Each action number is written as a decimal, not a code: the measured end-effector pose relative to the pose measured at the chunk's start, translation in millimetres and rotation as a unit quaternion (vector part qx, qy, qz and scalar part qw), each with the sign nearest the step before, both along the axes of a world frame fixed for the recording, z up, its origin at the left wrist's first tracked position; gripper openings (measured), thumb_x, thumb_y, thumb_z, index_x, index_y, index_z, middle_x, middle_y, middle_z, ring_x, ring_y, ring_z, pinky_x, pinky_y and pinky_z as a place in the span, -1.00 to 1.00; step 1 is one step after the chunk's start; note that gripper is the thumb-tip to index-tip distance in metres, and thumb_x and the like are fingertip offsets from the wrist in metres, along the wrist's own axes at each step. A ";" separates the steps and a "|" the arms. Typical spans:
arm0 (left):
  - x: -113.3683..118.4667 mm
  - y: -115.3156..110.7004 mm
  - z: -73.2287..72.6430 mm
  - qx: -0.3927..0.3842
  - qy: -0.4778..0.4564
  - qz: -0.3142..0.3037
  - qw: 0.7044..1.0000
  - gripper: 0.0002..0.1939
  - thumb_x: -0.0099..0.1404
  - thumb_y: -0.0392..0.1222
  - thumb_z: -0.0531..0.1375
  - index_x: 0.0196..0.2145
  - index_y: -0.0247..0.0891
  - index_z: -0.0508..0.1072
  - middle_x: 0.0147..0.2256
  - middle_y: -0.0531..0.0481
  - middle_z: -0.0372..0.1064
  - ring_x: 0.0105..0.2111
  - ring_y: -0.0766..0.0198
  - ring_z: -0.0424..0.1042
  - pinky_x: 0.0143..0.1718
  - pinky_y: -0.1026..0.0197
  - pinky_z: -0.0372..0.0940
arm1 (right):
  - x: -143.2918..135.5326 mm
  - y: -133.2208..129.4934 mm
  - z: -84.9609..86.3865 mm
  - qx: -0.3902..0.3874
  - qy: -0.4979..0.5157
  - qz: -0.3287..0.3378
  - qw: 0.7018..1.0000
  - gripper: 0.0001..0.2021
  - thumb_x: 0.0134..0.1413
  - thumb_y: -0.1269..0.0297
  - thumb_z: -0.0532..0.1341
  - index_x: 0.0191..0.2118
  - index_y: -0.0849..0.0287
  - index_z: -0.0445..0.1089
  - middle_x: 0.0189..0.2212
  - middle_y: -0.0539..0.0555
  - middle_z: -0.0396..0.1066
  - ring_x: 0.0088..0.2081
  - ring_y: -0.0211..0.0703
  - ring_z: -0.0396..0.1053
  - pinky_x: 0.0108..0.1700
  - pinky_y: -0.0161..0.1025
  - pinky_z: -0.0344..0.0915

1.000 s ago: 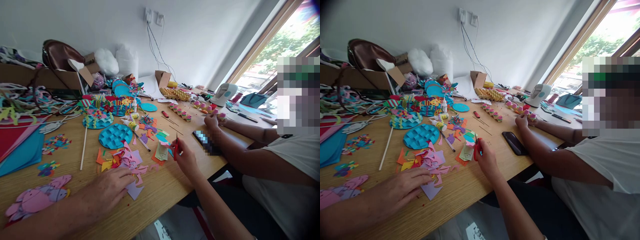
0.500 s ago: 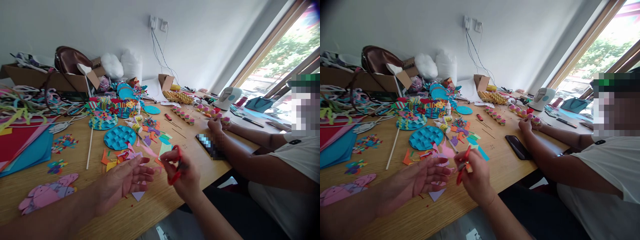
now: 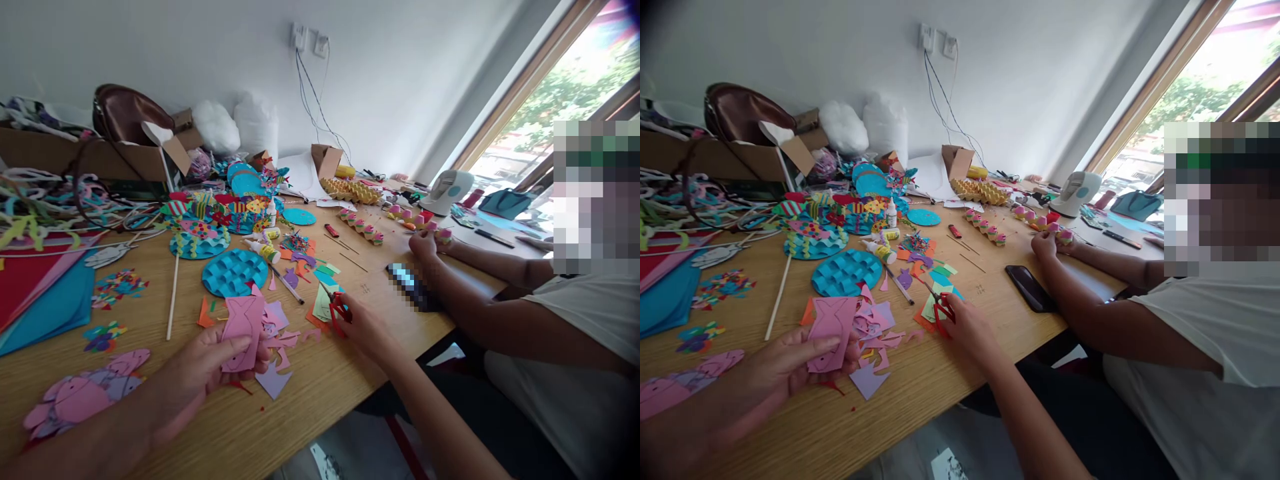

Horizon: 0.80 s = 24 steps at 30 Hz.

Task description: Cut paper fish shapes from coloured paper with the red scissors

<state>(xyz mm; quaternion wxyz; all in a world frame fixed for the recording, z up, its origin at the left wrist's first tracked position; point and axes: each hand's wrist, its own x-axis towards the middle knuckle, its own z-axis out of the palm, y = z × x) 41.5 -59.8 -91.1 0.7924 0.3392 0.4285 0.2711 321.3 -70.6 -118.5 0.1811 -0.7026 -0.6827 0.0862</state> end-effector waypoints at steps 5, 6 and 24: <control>-5.0 4.1 -3.5 0.047 0.009 -0.040 0.998 -0.81 0.04 -0.11 0.36 -0.43 -0.28 0.56 -0.43 -0.04 0.57 -0.39 0.23 0.51 -0.37 0.28 0.39 | 11.9 9.9 -2.0 -0.034 -0.008 0.049 0.998 -0.79 0.01 0.37 0.18 -0.18 0.21 0.37 -0.52 0.01 0.35 -0.49 -0.19 0.21 -0.45 -0.33 0.04; -5.1 4.7 -4.8 0.048 0.013 -0.040 0.998 -0.81 0.03 -0.11 0.36 -0.42 -0.27 0.56 -0.44 -0.03 0.57 -0.40 0.23 0.51 -0.37 0.28 0.38 | 11.7 10.5 -1.7 -0.036 -0.008 0.059 0.998 -0.80 0.01 0.37 0.17 -0.18 0.21 0.37 -0.53 0.00 0.34 -0.50 -0.20 0.21 -0.45 -0.33 0.04; -6.4 -0.3 -3.1 0.066 0.034 -0.004 0.997 -0.89 0.02 -0.18 0.31 -0.46 -0.26 0.53 -0.51 0.05 0.55 -0.50 0.27 0.48 -0.42 0.29 0.36 | 12.6 15.9 4.9 0.067 0.035 -0.021 0.997 -0.84 0.07 0.30 0.06 -0.44 0.18 0.32 -0.61 -0.02 0.25 -0.54 -0.23 0.15 -0.48 -0.32 0.04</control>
